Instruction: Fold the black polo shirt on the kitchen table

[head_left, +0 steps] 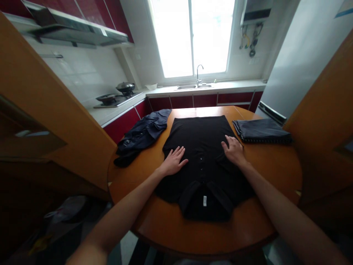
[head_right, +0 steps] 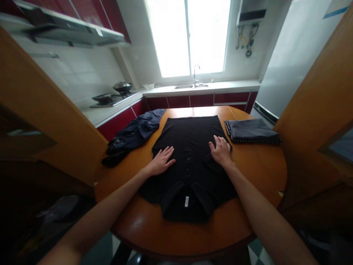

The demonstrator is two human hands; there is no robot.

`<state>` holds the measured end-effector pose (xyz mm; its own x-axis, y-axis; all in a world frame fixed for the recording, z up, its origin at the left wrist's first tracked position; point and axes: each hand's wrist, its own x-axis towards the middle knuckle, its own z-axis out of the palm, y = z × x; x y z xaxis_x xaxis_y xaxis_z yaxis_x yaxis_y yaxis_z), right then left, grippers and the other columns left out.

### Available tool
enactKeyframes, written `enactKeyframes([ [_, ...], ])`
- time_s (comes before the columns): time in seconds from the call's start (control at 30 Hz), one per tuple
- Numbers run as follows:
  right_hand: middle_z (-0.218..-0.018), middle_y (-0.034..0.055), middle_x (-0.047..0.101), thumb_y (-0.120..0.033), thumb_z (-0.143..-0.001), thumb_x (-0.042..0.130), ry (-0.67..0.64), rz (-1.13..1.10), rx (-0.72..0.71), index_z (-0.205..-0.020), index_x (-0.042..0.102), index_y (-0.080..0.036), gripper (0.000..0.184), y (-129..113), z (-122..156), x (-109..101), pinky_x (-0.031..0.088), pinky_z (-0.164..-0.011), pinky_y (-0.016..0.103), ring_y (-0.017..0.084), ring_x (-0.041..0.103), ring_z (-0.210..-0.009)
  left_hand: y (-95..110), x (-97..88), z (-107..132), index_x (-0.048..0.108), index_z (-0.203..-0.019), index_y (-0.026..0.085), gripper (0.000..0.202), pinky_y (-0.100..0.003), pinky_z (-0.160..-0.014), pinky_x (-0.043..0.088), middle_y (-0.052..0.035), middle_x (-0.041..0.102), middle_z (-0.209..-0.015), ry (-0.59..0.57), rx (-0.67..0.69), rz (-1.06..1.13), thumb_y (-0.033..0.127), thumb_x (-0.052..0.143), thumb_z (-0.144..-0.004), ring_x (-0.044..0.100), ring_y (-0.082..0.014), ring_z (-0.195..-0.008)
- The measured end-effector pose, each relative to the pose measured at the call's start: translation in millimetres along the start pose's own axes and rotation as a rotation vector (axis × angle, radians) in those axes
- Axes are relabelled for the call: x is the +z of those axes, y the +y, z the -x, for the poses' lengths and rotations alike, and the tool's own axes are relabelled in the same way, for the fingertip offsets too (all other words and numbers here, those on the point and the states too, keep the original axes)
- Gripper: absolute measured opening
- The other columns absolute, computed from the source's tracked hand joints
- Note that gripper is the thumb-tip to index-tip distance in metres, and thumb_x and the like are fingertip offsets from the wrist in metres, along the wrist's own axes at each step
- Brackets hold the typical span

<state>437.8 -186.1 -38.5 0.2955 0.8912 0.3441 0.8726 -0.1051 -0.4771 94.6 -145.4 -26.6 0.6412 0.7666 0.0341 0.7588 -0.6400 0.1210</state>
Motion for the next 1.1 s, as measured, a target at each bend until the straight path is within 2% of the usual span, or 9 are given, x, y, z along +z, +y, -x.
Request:
enactKeyframes([
  [0.1,-0.164,0.0161,0.028,-0.064,-0.099,0.031,-0.241,0.182,0.008,-0.156,0.036,-0.021,0.072,-15.9,11.5,14.1,0.011,-0.119,0.062,0.033,0.014,-0.154,1.7,2.0,0.3,0.023,-0.16,0.016,0.077,-0.052,-0.124,0.012,-0.0095,0.018,-0.167,-0.016,-0.027,-0.014,0.064,0.026,-0.101,0.01,-0.0273,-0.155],
  [0.17,-0.166,0.0162,0.021,-0.069,-0.098,0.025,-0.332,0.229,0.014,-0.158,0.033,-0.022,0.076,-21.4,15.2,17.9,0.008,-0.12,0.062,0.032,0.007,-0.155,2.1,1.5,0.8,0.022,-0.161,0.017,0.078,-0.052,-0.124,0.012,-0.0086,0.018,-0.167,-0.011,-0.028,-0.012,0.066,0.026,-0.1,0.01,-0.0275,-0.155],
  [0.27,-0.167,0.0163,0.017,-0.07,-0.097,0.022,-0.367,0.241,0.022,-0.159,0.03,-0.022,0.079,-22.6,14.6,14.9,0.007,-0.12,0.06,0.031,0.005,-0.155,0.3,0.2,0.7,0.024,-0.16,0.017,0.08,-0.051,-0.124,0.013,-0.0085,0.021,-0.166,0.018,-0.015,0.005,0.069,0.027,-0.098,0.013,-0.0271,-0.155],
  [0.33,-0.168,0.0161,0.015,-0.07,-0.098,0.022,-0.355,0.226,0.029,-0.159,0.028,-0.022,0.079,-19.2,11.5,9.6,0.007,-0.121,0.059,0.03,0.004,-0.155,-4.6,-0.5,-0.9,0.026,-0.159,0.015,0.08,-0.049,-0.124,0.015,-0.0096,0.024,-0.166,0.071,-0.043,0.017,0.067,0.026,-0.099,0.015,-0.0264,-0.155],
  [0.4,-0.168,0.0166,0.014,-0.069,-0.098,0.019,-0.295,0.211,0.057,-0.16,0.025,-0.02,0.079,-12.5,7.7,4.1,0.006,-0.121,0.059,0.03,0.005,-0.155,-12.7,-0.6,-3.2,0.029,-0.158,0.011,0.079,-0.049,-0.124,0.016,-0.0121,0.026,-0.165,0.125,-0.135,0.014,0.065,0.025,-0.1,0.017,-0.0277,-0.154],
  [0.53,-0.166,0.0209,0.016,-0.066,-0.099,0.019,-0.247,0.214,0.164,-0.16,0.023,-0.011,0.082,5.6,2.9,0.4,0.006,-0.121,0.058,0.032,0.008,-0.155,-28.5,1.3,-6.3,0.028,-0.158,0.011,0.081,-0.055,-0.123,0.013,-0.0137,0.023,-0.165,0.093,-0.295,0.003,0.065,0.025,-0.099,0.015,-0.0333,-0.154],
  [0.7,-0.165,0.0222,0.017,-0.065,-0.099,0.021,-0.238,0.232,0.216,-0.16,0.021,-0.005,0.085,14.6,3.5,8.7,0.006,-0.122,0.056,0.033,0.01,-0.154,-31.3,3.8,-5.5,0.026,-0.16,0.019,0.079,-0.061,-0.121,0.013,-0.0091,0.021,-0.166,0.08,-0.324,0.014,0.067,0.025,-0.098,0.013,-0.0373,-0.154],
  [0.9,-0.165,0.0231,0.014,-0.071,-0.095,0.017,-0.163,0.23,0.291,-0.158,0.017,0.004,0.097,14.0,5.0,10.8,0.003,-0.122,0.056,0.032,0.006,-0.155,-32.4,6.1,-5.9,0.03,-0.159,0.021,0.079,-0.06,-0.12,0.017,-0.0075,0.024,-0.166,0.104,-0.33,-0.008,0.07,0.025,-0.097,0.014,-0.0393,-0.153],
  [1.1,-0.165,0.0234,0.016,-0.066,-0.097,0.017,-0.14,0.231,0.317,-0.157,0.018,0.006,0.093,13.8,5.8,7.5,0.005,-0.123,0.053,0.031,0.008,-0.155,-32.3,4.2,-6.0,0.029,-0.159,0.02,0.079,-0.06,-0.121,0.017,-0.0079,0.024,-0.166,0.104,-0.336,0.01,0.069,0.025,-0.097,0.015,-0.0391,-0.153],
])
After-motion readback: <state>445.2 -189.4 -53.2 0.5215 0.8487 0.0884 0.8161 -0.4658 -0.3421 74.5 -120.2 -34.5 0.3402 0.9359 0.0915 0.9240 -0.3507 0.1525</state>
